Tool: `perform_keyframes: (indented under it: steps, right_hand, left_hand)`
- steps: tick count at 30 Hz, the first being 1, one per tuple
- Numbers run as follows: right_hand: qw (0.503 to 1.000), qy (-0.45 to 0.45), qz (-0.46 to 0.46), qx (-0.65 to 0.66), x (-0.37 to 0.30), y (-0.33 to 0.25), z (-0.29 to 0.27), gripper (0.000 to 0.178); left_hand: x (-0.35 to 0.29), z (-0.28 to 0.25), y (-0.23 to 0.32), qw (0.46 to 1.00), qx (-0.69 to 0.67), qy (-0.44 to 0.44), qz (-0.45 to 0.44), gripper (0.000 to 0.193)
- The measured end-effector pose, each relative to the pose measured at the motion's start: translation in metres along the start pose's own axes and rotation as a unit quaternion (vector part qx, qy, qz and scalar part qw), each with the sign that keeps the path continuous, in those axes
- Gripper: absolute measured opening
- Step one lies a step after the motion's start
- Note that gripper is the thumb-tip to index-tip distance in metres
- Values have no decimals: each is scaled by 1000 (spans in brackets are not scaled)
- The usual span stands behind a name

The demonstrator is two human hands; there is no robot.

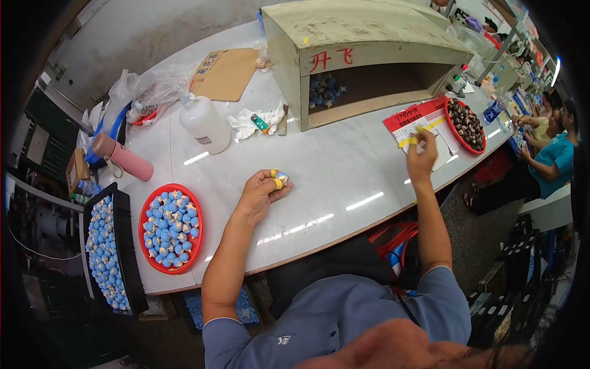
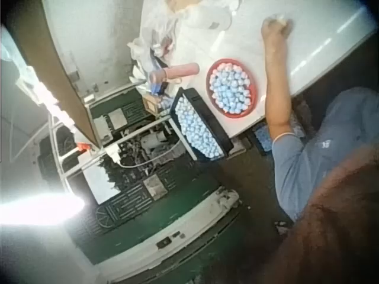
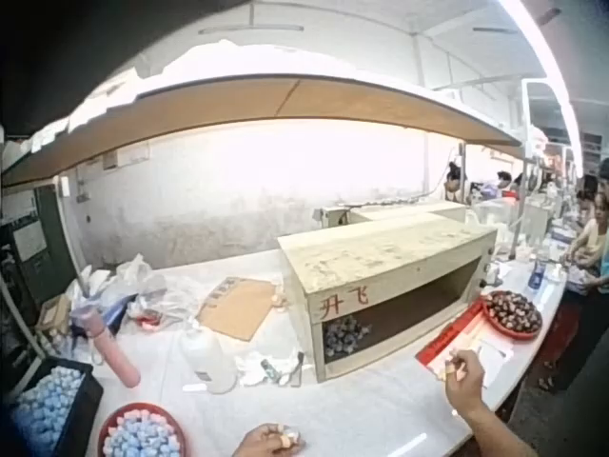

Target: The person applies adhesive from a small squeeze bottle onto figurine components, attaches pieces together by hand, and retrieves additional parts from a tabletop box.

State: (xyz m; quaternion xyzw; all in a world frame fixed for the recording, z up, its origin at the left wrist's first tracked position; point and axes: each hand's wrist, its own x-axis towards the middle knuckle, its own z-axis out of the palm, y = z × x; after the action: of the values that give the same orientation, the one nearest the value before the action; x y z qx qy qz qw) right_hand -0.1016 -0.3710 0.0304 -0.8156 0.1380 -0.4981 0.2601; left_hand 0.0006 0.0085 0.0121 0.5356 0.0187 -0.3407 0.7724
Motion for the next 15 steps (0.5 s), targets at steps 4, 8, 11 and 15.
perform_keyframes:
  steps: [4, 8, 11, 15]
  right_hand:
    - [976, -184, -68, 90, 29, -35, 89, 20]
    - [960, -247, -132, -23, 52, -26, 160, 22]
    - [923, -343, -95, -147, 55, -5, 186, 23]
    - [946, -277, -104, -136, 43, -8, 186, 20]
  left_hand:
    - [-2, -5, 0, 1000, 10, -15, 3, 27]
    - [0, -3, -1, 1000, 7, -25, 2, 28]
    - [0, -3, 0, 1000, -4, -19, 0, 29]
    - [-1, -6, 1, 1000, 3, -20, -8, 31]
